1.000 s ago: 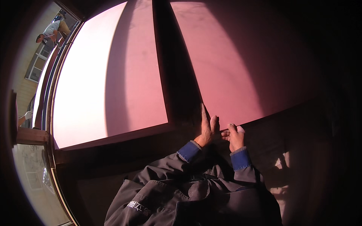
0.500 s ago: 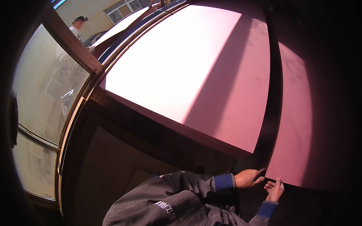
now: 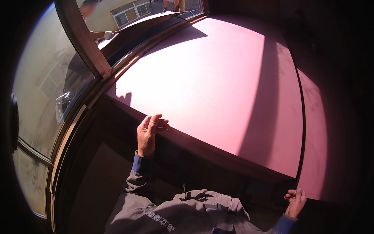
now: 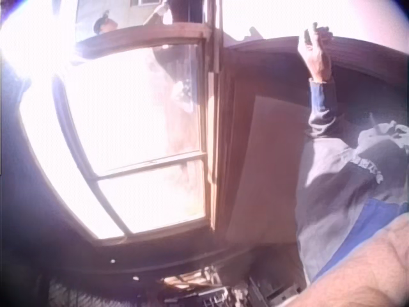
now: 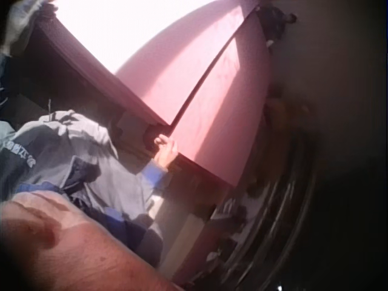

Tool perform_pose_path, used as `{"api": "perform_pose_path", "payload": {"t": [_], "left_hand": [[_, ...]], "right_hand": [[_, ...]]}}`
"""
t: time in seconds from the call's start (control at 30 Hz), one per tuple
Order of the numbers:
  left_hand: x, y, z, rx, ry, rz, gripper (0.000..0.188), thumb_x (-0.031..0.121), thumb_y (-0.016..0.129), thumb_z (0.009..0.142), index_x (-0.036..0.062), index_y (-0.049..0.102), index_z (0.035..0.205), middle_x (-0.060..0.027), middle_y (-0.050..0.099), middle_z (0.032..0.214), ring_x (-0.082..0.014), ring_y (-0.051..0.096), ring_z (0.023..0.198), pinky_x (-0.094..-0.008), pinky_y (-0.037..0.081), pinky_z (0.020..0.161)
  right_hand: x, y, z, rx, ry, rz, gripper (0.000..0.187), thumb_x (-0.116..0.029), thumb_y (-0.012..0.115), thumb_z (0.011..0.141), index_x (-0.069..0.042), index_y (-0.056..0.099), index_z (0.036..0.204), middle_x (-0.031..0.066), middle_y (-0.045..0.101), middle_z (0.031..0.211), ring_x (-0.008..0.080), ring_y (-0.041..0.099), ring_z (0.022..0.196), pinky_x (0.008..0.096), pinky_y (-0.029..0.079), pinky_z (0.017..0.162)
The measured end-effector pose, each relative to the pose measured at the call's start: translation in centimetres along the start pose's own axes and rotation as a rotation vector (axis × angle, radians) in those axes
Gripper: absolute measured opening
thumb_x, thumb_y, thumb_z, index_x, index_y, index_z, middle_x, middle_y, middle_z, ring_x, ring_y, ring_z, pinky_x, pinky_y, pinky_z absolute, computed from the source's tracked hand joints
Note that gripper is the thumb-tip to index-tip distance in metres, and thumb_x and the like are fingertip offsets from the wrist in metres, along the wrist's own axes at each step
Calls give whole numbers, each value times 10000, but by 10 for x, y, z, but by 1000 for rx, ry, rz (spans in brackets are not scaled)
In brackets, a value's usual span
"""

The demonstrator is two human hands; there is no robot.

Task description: The person repeatedly lifts and places large pink sheets onto a stack on a table. The hands handle the sheets one at a time, aligning them with the existing pile. The task continues throughout the clip without visible completion.

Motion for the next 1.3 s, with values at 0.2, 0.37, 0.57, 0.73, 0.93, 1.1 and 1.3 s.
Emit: {"api": "perform_pose_path", "payload": {"t": [0.2, 0.37, 0.57, 0.73, 0.93, 1.1, 1.3], "left_hand": [[45, -125, 68, 201, 204, 68, 394, 338, 536, 1040, -36, 631, 1121, -143, 719, 969, -197, 700, 857, -306, 557, 786], [35, -171, 127, 229, 251, 232, 396, 357, 560, 1027, -14, 638, 1141, -121, 706, 1083, -182, 669, 1005, -325, 541, 868], [-13, -223, 220, 475, 239, 632, 458, 374, 622, 982, -74, 658, 1074, -136, 712, 973, -181, 668, 916, -295, 517, 826], [-81, -252, 306, 611, -192, 777, 759, 581, 628, 906, -131, 599, 1167, -249, 690, 1051, -292, 665, 985, -369, 503, 912], [-163, -224, 367, 216, -32, 210, 680, 516, 721, 858, -126, 650, 1073, -96, 620, 845, -175, 591, 745, -302, 487, 747], [-159, -213, 332, 49, 239, 73, 324, 175, 648, 943, -98, 677, 1115, -112, 694, 1007, -154, 632, 917, -254, 490, 907], [-109, -143, 190, -16, 292, 284, 198, 11, 554, 967, -81, 627, 1126, -132, 683, 1043, -186, 625, 1061, -269, 489, 969]], "right_hand": [[-49, 170, -10, -384, -214, -118, 224, -263, 540, 1035, -52, 547, 958, 110, 684, 799, 154, 639, 633, 270, 533, 553], [-45, 254, -18, -570, -149, -241, 242, -268, 562, 1024, -31, 543, 979, 129, 697, 819, 163, 654, 656, 251, 512, 481], [-38, 262, -10, -431, -145, -167, 282, -305, 568, 1019, -25, 539, 1039, 146, 691, 862, 169, 651, 662, 250, 520, 494], [-36, 258, -8, -383, -173, -108, 307, -325, 566, 1018, -27, 523, 1074, 145, 674, 872, 167, 642, 667, 253, 524, 500], [-41, 264, -16, -395, -182, -146, 304, -337, 575, 1013, -38, 524, 1044, 138, 676, 856, 162, 640, 668, 257, 528, 512], [-44, 272, -17, -473, -160, -115, 280, -313, 584, 1010, -37, 535, 1022, 144, 689, 867, 162, 646, 677, 263, 536, 529], [-50, 281, -21, -574, -74, -48, 322, -285, 525, 1038, 21, 543, 1137, 180, 715, 963, 181, 681, 747, 293, 573, 622]]}}
Point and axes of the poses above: each hand's wrist, its own z-axis towards the middle knuckle, its own y-axis out of the palm, x = y × z, the point moved 7 cm from there along z, towards the middle knuckle
